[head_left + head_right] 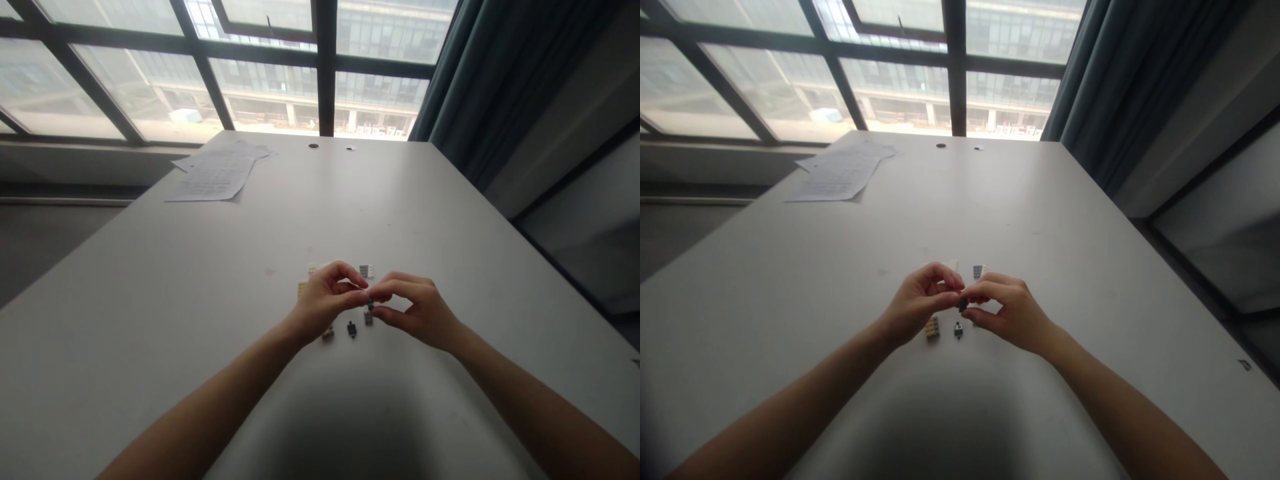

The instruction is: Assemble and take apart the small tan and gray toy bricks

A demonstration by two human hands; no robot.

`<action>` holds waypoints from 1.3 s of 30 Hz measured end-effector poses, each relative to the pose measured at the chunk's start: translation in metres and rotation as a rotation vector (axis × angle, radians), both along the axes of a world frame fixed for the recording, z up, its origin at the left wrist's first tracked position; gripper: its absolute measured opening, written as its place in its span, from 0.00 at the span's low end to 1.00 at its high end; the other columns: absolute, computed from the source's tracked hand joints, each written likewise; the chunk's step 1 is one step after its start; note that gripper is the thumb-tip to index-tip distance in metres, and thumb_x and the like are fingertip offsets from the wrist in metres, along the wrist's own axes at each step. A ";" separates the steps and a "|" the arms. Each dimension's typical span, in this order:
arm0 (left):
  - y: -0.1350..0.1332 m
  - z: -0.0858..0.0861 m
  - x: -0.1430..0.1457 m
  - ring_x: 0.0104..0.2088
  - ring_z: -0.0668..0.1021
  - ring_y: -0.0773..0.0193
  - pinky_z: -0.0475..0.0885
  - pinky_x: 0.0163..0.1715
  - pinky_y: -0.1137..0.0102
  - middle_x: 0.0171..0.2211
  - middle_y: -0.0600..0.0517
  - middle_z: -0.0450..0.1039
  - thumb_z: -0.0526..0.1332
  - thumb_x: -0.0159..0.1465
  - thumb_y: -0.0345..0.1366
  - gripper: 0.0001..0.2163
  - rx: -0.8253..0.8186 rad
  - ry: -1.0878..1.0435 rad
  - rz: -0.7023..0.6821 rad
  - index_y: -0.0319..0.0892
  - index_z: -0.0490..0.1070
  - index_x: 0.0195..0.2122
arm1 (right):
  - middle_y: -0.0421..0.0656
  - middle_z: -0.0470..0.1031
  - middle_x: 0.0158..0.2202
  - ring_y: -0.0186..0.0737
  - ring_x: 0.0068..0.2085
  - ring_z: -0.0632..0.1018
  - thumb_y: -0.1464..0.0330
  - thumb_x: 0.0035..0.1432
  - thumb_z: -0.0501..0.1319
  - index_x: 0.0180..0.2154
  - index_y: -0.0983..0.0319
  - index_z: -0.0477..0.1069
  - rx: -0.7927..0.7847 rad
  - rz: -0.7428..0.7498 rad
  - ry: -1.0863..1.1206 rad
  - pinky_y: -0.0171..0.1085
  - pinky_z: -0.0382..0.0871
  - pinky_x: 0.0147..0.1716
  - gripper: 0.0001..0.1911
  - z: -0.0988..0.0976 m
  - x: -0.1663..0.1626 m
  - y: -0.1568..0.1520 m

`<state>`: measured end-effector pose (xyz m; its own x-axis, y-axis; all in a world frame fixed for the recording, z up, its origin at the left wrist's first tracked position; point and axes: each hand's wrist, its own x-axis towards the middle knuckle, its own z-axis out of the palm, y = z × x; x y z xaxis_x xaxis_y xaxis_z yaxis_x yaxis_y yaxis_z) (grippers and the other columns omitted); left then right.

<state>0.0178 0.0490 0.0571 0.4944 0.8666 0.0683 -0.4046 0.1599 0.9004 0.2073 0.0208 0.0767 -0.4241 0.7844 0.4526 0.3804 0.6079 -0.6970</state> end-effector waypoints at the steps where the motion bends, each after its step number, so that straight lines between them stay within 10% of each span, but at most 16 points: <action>1: -0.001 0.000 0.001 0.33 0.80 0.65 0.75 0.36 0.69 0.32 0.53 0.76 0.71 0.52 0.30 0.10 0.009 0.027 0.008 0.39 0.69 0.31 | 0.41 0.76 0.32 0.35 0.32 0.76 0.69 0.55 0.66 0.39 0.60 0.75 0.023 -0.015 0.002 0.34 0.71 0.33 0.07 -0.001 0.002 -0.002; 9: 0.004 -0.007 -0.053 0.33 0.77 0.65 0.74 0.33 0.72 0.34 0.51 0.75 0.69 0.54 0.37 0.10 0.260 0.431 0.337 0.40 0.73 0.34 | 0.41 0.73 0.31 0.36 0.32 0.73 0.73 0.52 0.65 0.34 0.62 0.74 -0.127 -0.208 -0.314 0.35 0.67 0.32 0.05 -0.042 0.031 -0.010; 19: -0.005 -0.054 -0.138 0.37 0.76 0.64 0.72 0.40 0.72 0.35 0.53 0.75 0.64 0.59 0.39 0.06 0.421 0.808 0.604 0.43 0.73 0.33 | 0.40 0.71 0.33 0.33 0.29 0.71 0.72 0.52 0.64 0.36 0.61 0.74 -0.289 -0.207 -0.461 0.34 0.65 0.33 0.07 -0.061 0.024 -0.009; 39: -0.008 -0.062 -0.148 0.33 0.77 0.64 0.73 0.36 0.72 0.32 0.53 0.76 0.62 0.58 0.44 0.09 0.381 0.950 0.696 0.43 0.73 0.31 | 0.42 0.73 0.41 0.33 0.33 0.73 0.75 0.58 0.58 0.47 0.59 0.72 -0.332 -0.144 -0.374 0.34 0.67 0.37 0.15 -0.055 0.030 -0.009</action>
<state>-0.1298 0.0409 -0.0049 -0.0722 0.9681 0.2400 0.5405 -0.1643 0.8252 0.2374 0.0122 0.0216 -0.3866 0.9222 0.0074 0.7040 0.3003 -0.6436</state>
